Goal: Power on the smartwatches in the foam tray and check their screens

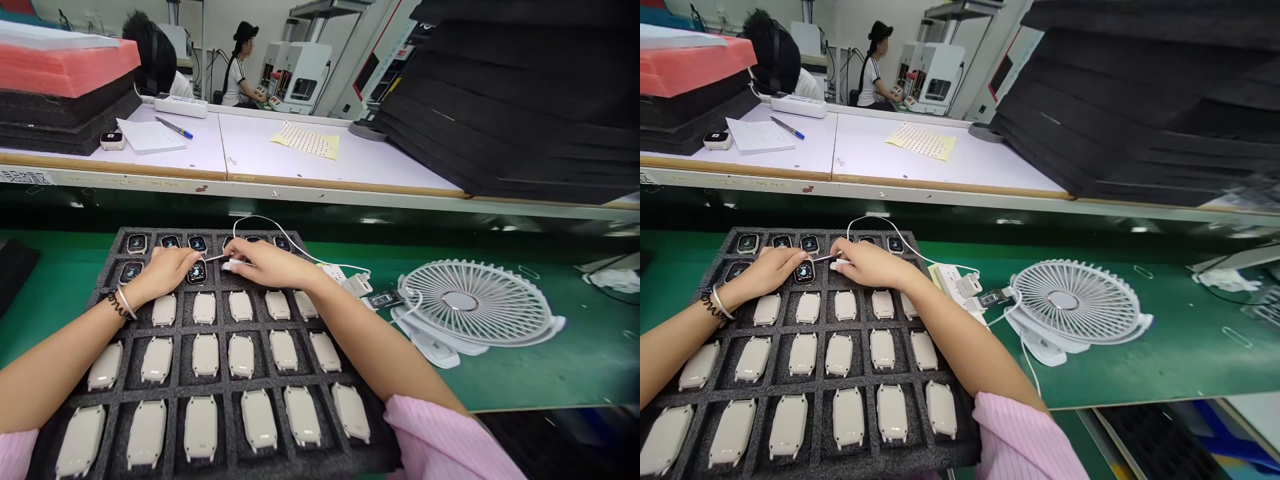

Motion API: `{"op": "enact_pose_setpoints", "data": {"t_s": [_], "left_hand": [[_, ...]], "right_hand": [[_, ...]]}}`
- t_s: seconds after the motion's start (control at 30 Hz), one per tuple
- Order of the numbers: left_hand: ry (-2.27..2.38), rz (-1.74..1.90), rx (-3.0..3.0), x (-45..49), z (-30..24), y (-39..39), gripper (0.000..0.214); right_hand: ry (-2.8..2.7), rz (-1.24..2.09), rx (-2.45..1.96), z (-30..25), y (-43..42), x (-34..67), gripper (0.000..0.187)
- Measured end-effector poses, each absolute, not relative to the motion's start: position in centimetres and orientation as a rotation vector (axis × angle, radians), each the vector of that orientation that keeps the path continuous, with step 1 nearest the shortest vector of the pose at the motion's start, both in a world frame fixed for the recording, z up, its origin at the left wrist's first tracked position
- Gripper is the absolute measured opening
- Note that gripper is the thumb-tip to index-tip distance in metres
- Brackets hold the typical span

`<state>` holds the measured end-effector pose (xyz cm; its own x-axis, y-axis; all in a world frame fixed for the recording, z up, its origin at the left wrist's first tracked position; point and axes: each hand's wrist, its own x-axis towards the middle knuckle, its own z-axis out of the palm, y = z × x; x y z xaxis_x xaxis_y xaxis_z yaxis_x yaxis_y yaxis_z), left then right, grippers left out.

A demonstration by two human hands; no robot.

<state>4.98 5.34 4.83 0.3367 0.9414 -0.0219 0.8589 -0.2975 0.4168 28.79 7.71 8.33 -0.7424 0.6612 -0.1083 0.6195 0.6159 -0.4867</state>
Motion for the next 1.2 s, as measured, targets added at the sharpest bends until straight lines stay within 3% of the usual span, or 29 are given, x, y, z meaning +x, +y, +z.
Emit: {"op": "enact_pose_setpoints", "data": {"t_s": [0.1,0.23,0.6,1.2], "left_hand": [[1.587,0.323,2.264,4.8,4.6,5.4,0.051],[1.591,0.331,2.258,4.9,4.6,5.5,0.051],[1.601,0.267,2.233,5.2,5.1,5.4,0.051],[1.593,0.291,2.216,5.1,5.0,5.4,0.049]], "right_hand": [[-2.576,1.018,-1.106,7.5,8.0,29.4,0.021],[-2.522,0.926,-1.117,6.1,8.1,29.5,0.034],[-2.655,0.695,-1.041,5.6,8.0,29.0,0.029],[-2.549,1.008,-0.929,6.2,8.2,30.6,0.033]]}}
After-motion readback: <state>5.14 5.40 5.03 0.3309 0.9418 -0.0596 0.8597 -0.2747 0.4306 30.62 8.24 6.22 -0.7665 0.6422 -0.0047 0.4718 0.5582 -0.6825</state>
